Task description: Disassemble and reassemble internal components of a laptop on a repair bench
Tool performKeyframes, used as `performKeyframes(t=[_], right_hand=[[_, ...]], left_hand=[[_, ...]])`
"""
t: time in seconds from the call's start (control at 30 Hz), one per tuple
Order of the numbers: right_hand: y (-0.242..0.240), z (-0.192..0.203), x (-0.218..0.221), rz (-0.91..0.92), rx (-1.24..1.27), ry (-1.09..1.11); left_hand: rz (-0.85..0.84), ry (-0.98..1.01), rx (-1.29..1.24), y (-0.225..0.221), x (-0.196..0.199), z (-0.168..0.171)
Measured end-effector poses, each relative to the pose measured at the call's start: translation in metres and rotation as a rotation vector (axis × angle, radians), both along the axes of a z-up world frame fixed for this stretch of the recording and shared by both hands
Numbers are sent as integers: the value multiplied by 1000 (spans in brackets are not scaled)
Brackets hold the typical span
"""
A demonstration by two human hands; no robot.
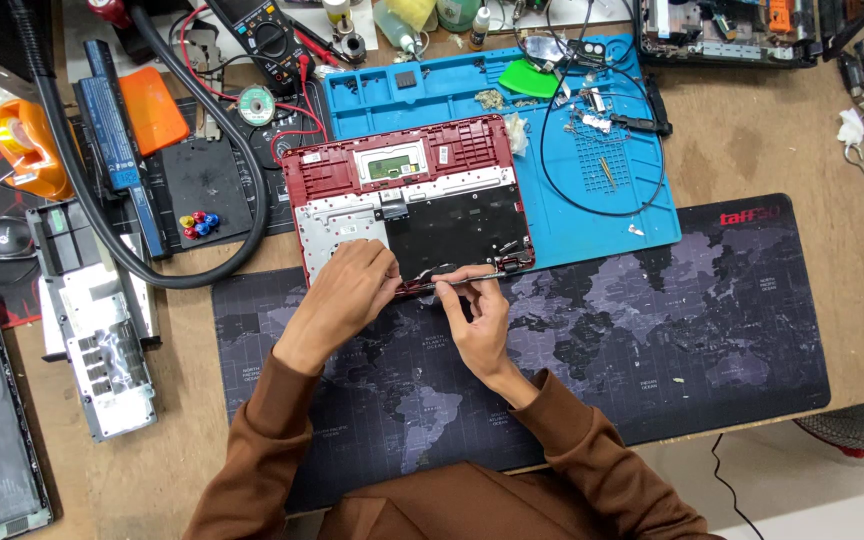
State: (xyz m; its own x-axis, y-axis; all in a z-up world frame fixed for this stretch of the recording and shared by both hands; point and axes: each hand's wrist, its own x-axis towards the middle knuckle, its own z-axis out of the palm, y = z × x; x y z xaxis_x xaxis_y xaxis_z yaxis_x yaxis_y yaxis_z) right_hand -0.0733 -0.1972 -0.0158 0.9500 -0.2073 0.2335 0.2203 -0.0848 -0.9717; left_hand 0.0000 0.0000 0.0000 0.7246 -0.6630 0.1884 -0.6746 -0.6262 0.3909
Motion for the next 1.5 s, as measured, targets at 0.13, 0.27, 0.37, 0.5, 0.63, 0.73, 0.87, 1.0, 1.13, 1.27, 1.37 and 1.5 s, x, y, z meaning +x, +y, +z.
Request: performKeyframes(t=[0.13,0.27,0.37,0.5,0.63,0.73,0.87,1.0,1.13,1.27,1.37,1.5], right_hand=[[0,-1,1,-6,40,-1],[1,0,1,3,64,32],[-1,-3,2,2,77,43],[-1,-2,2,4,89,60],[0,3,3,17,105,49],[0,7,3,43,62,67],[0,4,2,34,71,69],[1,5,2,30,79,75],[0,5,3,27,70,68],[0,8,4,34,84,76],[0,8,3,36,88,74],[-1,7,3,34,92,60]], left_hand=[[21,-38,-23,-2,-5,3],[54,-83,-55,-4,-10,-1],[75,-103,-82,-6,-16,-4],[124,-107,-116,-4,-22,-18],[131,-82,-179,-1,-27,-11],[151,-66,-190,0,-28,-12],[145,-121,-125,-4,-26,-11],[94,-178,22,-6,-19,-10],[87,-169,73,-11,-9,-1],[76,-128,140,-13,0,-5],[81,-73,102,-9,4,-5],[115,48,-6,-5,4,-6]])
